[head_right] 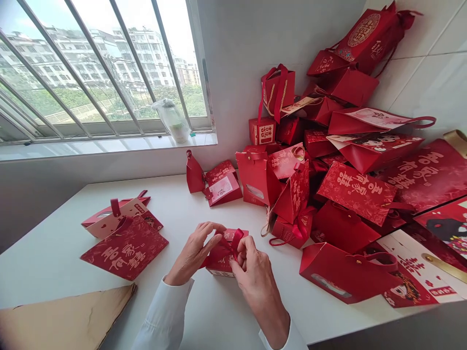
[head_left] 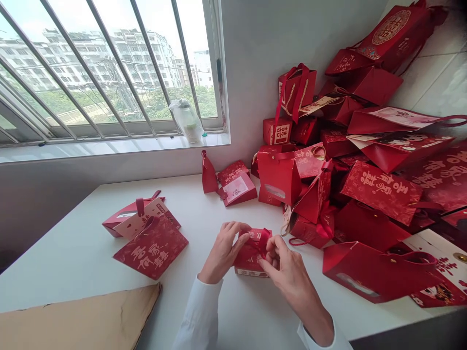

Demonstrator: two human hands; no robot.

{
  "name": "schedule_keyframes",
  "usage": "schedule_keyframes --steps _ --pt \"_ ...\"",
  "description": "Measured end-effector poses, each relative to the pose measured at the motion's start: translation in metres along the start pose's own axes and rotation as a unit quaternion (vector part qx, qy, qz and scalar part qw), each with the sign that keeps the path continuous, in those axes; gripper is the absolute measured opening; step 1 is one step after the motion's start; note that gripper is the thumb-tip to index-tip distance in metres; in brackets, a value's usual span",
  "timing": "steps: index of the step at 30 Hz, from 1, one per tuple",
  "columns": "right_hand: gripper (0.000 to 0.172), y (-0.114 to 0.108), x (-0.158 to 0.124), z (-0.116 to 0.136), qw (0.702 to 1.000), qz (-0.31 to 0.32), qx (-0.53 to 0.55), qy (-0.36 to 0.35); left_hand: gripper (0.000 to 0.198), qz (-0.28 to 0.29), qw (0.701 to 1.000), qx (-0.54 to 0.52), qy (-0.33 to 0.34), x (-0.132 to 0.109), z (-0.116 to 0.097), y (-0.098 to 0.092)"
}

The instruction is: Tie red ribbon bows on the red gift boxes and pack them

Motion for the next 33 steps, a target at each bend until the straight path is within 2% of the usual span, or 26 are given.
schedule_keyframes --steps 7,11,20,27,33 --pt "0.009 -0.002 0.000 0.000 1.000 -0.010 -0.002 0.014 0.016 0.000 1.000 0.008 0.020 0.001 0.003 -0.002" --pt "0.005 -0.001 0.001 -0.004 0.999 -0.025 -0.006 0.020 0.022 -0.014 1.000 0.013 -0.001 0.006 0.006 -0.001" --pt "0.009 -0.003 0.003 -0.001 0.999 -0.032 0.012 0.002 0.023 -0.050 0.997 -0.013 -0.053 0.012 0.011 0.000" --pt "0.013 -0.002 0.004 -0.003 0.999 -0.028 0.026 0.011 0.027 -0.060 0.997 -0.017 -0.044 0.012 0.015 0.001" --pt "0.017 -0.002 0.005 -0.008 0.998 -0.023 0.054 0.022 0.027 -0.027 0.999 -0.016 -0.020 0.013 0.011 0.001"
Point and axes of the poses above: each hand's wrist, its own x-axis towards the middle knuckle, its own y-axis out of the palm, z = x × y, the point moved 9 cm from there along x, towards the middle knuckle, and after that the axes turned 14 degrees about x, right-handed, at the moved point
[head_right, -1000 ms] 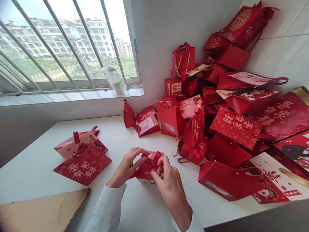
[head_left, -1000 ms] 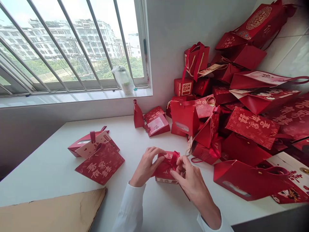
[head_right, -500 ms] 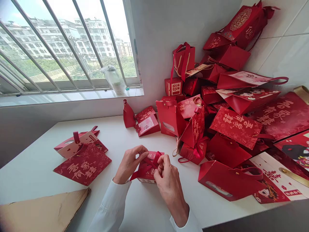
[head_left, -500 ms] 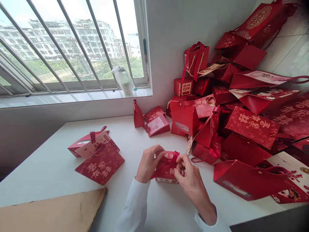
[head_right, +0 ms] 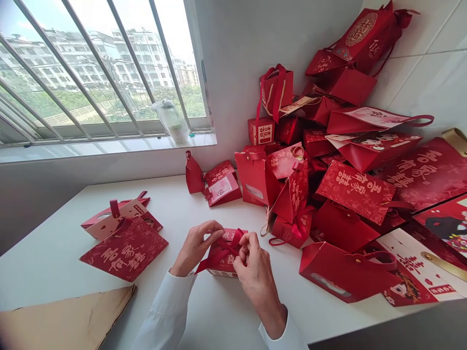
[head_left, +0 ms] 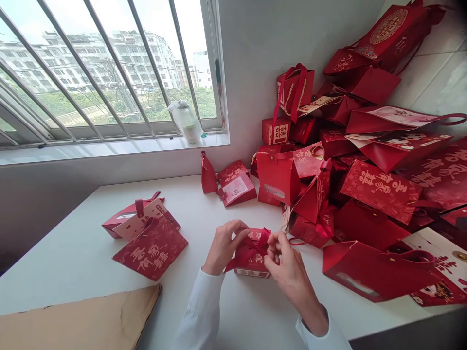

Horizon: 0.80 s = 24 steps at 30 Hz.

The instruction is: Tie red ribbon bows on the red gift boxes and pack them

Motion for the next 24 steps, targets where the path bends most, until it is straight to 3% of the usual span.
schedule_keyframes --steps 5,14,20,24 --pt "0.018 0.001 0.001 -0.003 1.000 0.006 0.005 0.003 0.018 0.052 0.997 0.033 0.041 -0.008 -0.014 0.006" --pt "0.015 0.004 0.002 -0.005 1.000 0.019 -0.005 0.008 0.007 0.051 0.997 0.058 0.019 -0.010 -0.009 0.017" --pt "0.018 0.007 0.001 -0.005 1.000 0.024 -0.011 0.003 0.009 0.052 0.997 0.051 0.010 -0.009 -0.010 0.013" --pt "0.018 -0.001 0.002 -0.003 0.999 0.033 -0.002 0.017 0.016 0.076 0.997 -0.018 0.001 -0.011 -0.006 0.003"
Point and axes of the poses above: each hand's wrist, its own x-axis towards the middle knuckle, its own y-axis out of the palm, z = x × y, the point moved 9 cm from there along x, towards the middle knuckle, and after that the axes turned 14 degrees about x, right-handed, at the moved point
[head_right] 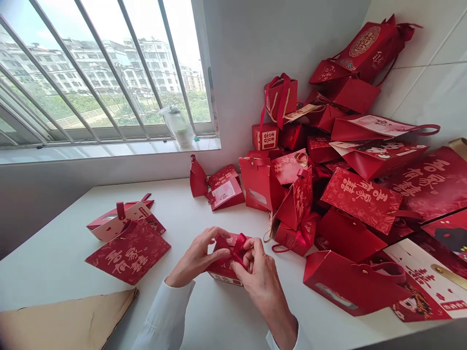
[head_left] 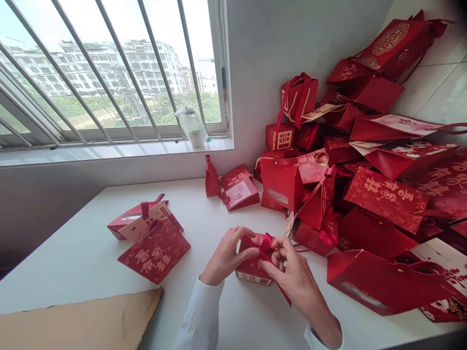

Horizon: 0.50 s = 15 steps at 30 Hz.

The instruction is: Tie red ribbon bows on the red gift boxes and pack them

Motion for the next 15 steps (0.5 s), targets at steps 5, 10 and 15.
schedule_keyframes --steps 5,10,15 --pt "0.030 -0.030 0.012 -0.003 0.996 -0.084 0.003 -0.018 0.017 0.028 0.995 -0.092 0.003 -0.004 0.013 -0.009" --pt "0.038 -0.026 0.026 -0.006 0.997 -0.062 -0.027 -0.049 0.021 0.027 0.993 -0.115 -0.009 -0.004 0.017 -0.009" --pt "0.025 -0.018 0.030 -0.003 0.997 -0.057 -0.031 -0.042 0.019 -0.035 0.993 -0.093 -0.061 0.000 0.022 -0.009"
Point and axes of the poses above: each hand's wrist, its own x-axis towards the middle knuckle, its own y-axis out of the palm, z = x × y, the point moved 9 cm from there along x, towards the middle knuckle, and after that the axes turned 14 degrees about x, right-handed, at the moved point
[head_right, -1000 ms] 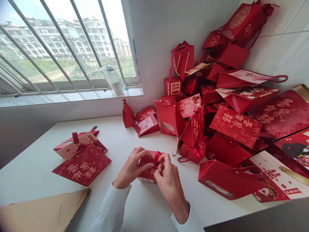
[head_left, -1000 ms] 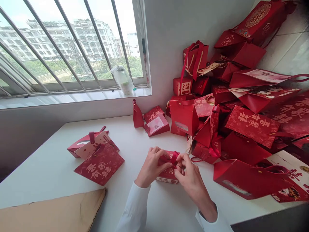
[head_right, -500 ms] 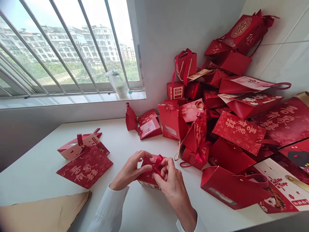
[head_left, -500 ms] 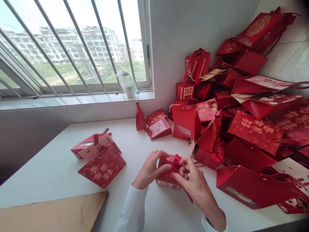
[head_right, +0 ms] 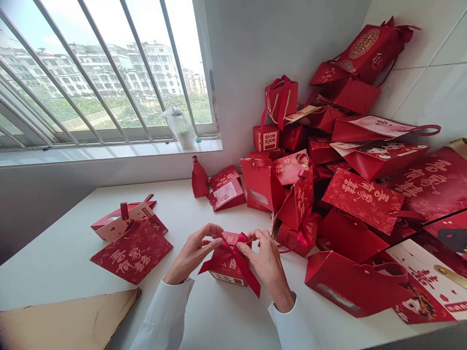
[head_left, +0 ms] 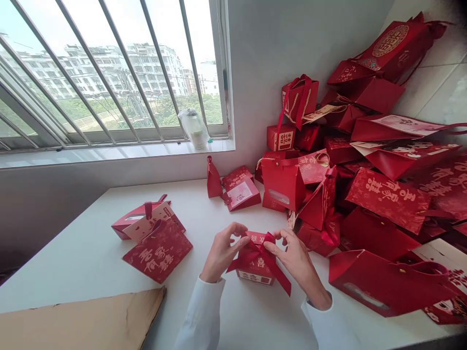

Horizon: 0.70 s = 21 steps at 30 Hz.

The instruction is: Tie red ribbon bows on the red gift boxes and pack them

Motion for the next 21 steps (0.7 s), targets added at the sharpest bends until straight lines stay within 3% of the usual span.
schedule_keyframes --steps 4,17,21 --pt "0.021 0.001 -0.001 0.002 1.000 -0.015 0.006 0.011 0.015 -0.055 0.998 0.026 0.003 0.006 0.003 0.001" --pt "0.020 0.009 0.004 -0.002 0.999 0.000 0.031 -0.012 0.023 -0.045 0.999 -0.015 -0.021 0.001 0.003 0.005" --pt "0.016 0.013 0.004 0.003 0.999 0.013 0.026 -0.029 0.018 -0.085 0.996 0.018 -0.022 -0.004 0.000 -0.001"
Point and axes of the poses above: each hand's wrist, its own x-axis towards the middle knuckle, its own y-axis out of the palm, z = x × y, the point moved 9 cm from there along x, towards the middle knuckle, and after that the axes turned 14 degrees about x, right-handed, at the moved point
